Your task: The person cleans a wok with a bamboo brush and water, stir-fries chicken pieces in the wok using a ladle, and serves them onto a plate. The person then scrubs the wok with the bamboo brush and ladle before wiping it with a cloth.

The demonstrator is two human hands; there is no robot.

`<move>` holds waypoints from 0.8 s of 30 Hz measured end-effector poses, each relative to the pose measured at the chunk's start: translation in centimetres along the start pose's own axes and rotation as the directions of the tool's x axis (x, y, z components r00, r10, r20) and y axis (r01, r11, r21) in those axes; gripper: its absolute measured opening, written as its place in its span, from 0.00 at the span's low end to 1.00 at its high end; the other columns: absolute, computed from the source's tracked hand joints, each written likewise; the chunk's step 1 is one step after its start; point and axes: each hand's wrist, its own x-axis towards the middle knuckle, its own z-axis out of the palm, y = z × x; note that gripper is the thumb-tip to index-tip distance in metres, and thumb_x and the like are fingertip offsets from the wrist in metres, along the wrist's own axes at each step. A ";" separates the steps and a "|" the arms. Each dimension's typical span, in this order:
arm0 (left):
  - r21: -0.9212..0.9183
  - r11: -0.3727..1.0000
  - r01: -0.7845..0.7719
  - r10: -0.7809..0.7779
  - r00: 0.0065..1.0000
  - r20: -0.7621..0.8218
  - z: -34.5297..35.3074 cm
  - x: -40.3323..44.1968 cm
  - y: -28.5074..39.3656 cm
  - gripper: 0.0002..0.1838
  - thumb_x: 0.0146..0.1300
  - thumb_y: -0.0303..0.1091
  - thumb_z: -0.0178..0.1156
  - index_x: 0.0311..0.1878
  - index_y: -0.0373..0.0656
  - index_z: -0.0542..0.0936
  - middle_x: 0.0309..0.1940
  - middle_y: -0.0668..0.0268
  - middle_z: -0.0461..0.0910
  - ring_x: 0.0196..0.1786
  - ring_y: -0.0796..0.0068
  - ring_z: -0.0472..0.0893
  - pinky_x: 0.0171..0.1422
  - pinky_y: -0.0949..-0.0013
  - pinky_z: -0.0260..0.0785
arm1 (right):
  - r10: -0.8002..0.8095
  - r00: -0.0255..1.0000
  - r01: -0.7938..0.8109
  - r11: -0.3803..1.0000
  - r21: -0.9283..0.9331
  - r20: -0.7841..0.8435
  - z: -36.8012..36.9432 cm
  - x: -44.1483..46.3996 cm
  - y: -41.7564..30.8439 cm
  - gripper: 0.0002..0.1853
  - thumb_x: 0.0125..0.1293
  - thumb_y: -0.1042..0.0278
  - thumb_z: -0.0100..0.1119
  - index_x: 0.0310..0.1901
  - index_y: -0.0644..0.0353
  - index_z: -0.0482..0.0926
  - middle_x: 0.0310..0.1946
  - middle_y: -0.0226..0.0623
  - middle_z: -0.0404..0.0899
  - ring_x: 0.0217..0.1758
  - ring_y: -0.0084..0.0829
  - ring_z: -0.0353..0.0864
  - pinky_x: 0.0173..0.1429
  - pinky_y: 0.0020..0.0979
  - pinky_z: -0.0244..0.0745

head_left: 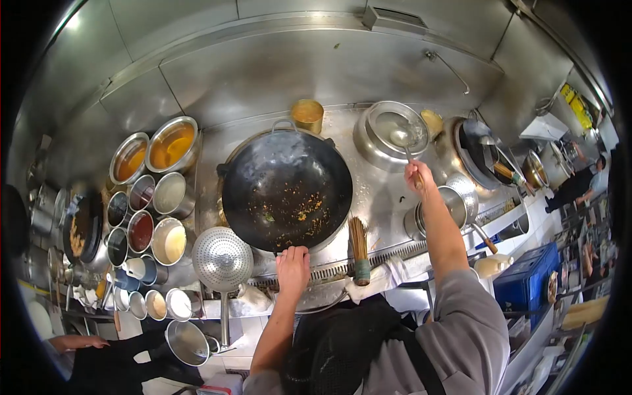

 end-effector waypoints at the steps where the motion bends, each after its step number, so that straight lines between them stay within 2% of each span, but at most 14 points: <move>1: -0.019 1.000 0.017 -0.016 1.000 0.003 0.3 0.0 -0.1 0.09 0.60 0.30 0.64 0.43 0.48 0.77 0.38 0.64 0.76 0.45 0.58 0.77 0.50 0.56 0.64 | -0.083 0.995 0.084 0.996 -0.020 0.045 -0.3 -1.5 1.3 0.06 0.74 0.67 0.50 0.38 0.57 0.71 0.18 0.20 0.67 0.17 0.14 0.68 0.22 0.20 0.68; 6: 0.025 1.000 0.014 -0.015 1.000 0.023 0.9 0.8 1.0 0.10 0.60 0.32 0.65 0.43 0.47 0.76 0.37 0.61 0.77 0.43 0.55 0.79 0.48 0.54 0.67 | -0.022 0.995 0.027 0.999 -0.047 0.102 2.3 -14.0 3.0 0.09 0.77 0.65 0.47 0.42 0.61 0.72 0.19 0.19 0.65 0.15 0.10 0.63 0.20 0.18 0.64; 8: -0.053 0.995 0.085 -0.082 0.995 0.054 0.5 2.3 2.0 0.11 0.59 0.33 0.66 0.43 0.45 0.76 0.38 0.59 0.77 0.43 0.53 0.79 0.46 0.52 0.69 | 0.012 0.997 -0.004 0.996 -0.094 0.081 3.0 -18.6 3.2 0.10 0.77 0.64 0.47 0.45 0.62 0.73 0.20 0.18 0.66 0.15 0.09 0.62 0.18 0.18 0.63; 10: -0.158 0.987 0.010 -0.018 0.999 -0.050 1.3 5.4 2.5 0.11 0.59 0.32 0.65 0.42 0.42 0.75 0.37 0.57 0.77 0.43 0.50 0.79 0.48 0.52 0.71 | 0.074 0.989 -0.047 0.977 -0.208 0.126 3.4 -22.6 3.6 0.13 0.78 0.63 0.47 0.53 0.62 0.74 0.21 0.18 0.65 0.13 0.08 0.60 0.16 0.17 0.60; 12: -0.278 0.960 0.021 -0.038 0.998 -0.056 2.7 9.7 2.8 0.09 0.61 0.32 0.64 0.40 0.39 0.75 0.38 0.55 0.78 0.43 0.49 0.78 0.49 0.54 0.71 | 0.107 0.978 -0.062 0.969 -0.239 0.180 5.2 -26.8 4.5 0.11 0.77 0.63 0.49 0.54 0.57 0.74 0.21 0.18 0.65 0.13 0.09 0.59 0.15 0.16 0.58; 15: -0.337 0.933 0.129 -0.141 0.990 -0.009 6.0 15.7 2.6 0.10 0.61 0.33 0.64 0.41 0.40 0.76 0.37 0.53 0.78 0.43 0.51 0.80 0.50 0.55 0.72 | 0.128 0.980 -0.059 0.917 -0.394 0.153 7.2 -30.6 5.8 0.12 0.75 0.66 0.51 0.55 0.59 0.74 0.21 0.22 0.66 0.11 0.11 0.58 0.12 0.16 0.54; 16: -0.366 0.894 0.258 -0.225 0.966 0.130 6.5 17.4 2.8 0.14 0.61 0.36 0.64 0.46 0.41 0.76 0.46 0.48 0.78 0.53 0.46 0.78 0.57 0.52 0.71 | 0.125 0.982 -0.046 0.884 -0.466 0.141 7.3 -31.3 6.1 0.12 0.74 0.66 0.53 0.54 0.60 0.74 0.21 0.24 0.66 0.10 0.11 0.58 0.11 0.16 0.53; 18: -0.349 0.895 0.279 -0.233 0.958 0.166 7.3 19.5 3.1 0.17 0.62 0.39 0.63 0.48 0.39 0.76 0.48 0.46 0.80 0.55 0.44 0.78 0.59 0.52 0.71 | 0.040 0.999 -0.017 0.822 -0.570 0.028 6.4 -32.0 7.2 0.20 0.70 0.71 0.56 0.60 0.66 0.69 0.19 0.26 0.66 0.09 0.14 0.58 0.10 0.19 0.52; 19: -0.299 0.899 0.321 -0.264 0.940 0.216 7.6 20.2 3.3 0.17 0.64 0.39 0.61 0.49 0.38 0.76 0.48 0.46 0.80 0.55 0.43 0.78 0.59 0.52 0.72 | 0.108 0.988 -0.013 0.780 -0.625 0.113 6.1 -31.9 7.2 0.25 0.68 0.72 0.59 0.65 0.67 0.67 0.19 0.26 0.66 0.10 0.15 0.58 0.11 0.21 0.52; 20: -0.246 0.905 0.347 -0.280 0.922 0.269 7.8 20.8 3.0 0.17 0.65 0.40 0.59 0.49 0.36 0.77 0.48 0.45 0.81 0.55 0.42 0.78 0.59 0.51 0.72 | 0.041 0.999 -0.022 0.680 -0.733 0.007 6.1 -32.2 7.6 0.31 0.67 0.73 0.61 0.71 0.66 0.63 0.18 0.26 0.67 0.11 0.15 0.60 0.14 0.22 0.53; 21: -0.161 0.931 0.327 -0.265 0.910 0.318 9.1 21.2 1.4 0.16 0.67 0.39 0.54 0.49 0.36 0.78 0.46 0.44 0.81 0.54 0.43 0.79 0.59 0.49 0.72 | 0.029 0.996 0.043 0.682 -0.730 0.086 4.2 -30.9 7.9 0.34 0.67 0.74 0.62 0.73 0.65 0.61 0.18 0.25 0.67 0.12 0.16 0.62 0.15 0.23 0.55; 22: -0.165 0.920 0.357 -0.293 0.902 0.318 9.0 20.3 1.1 0.15 0.69 0.37 0.51 0.49 0.36 0.78 0.47 0.44 0.81 0.55 0.44 0.79 0.58 0.49 0.71 | -0.029 0.992 0.120 0.581 -0.805 0.127 3.4 -30.2 7.7 0.34 0.67 0.74 0.61 0.73 0.64 0.61 0.19 0.24 0.69 0.13 0.16 0.65 0.17 0.23 0.57; 23: -0.144 0.980 0.136 -0.092 0.957 0.276 8.5 18.7 -0.2 0.14 0.70 0.37 0.50 0.48 0.37 0.77 0.47 0.45 0.81 0.55 0.44 0.79 0.57 0.48 0.71 | -0.107 0.983 0.184 0.552 -0.813 0.150 1.6 -29.1 7.1 0.33 0.68 0.74 0.61 0.73 0.64 0.62 0.20 0.25 0.71 0.13 0.16 0.65 0.17 0.23 0.58; 24: -0.109 0.983 0.145 -0.110 0.954 0.278 9.2 17.6 -2.0 0.12 0.69 0.37 0.51 0.47 0.39 0.77 0.46 0.47 0.81 0.54 0.43 0.79 0.55 0.48 0.71 | -0.170 0.970 0.240 0.514 -0.824 0.176 0.1 -28.2 6.4 0.32 0.68 0.73 0.60 0.73 0.63 0.63 0.21 0.26 0.72 0.14 0.16 0.66 0.17 0.23 0.59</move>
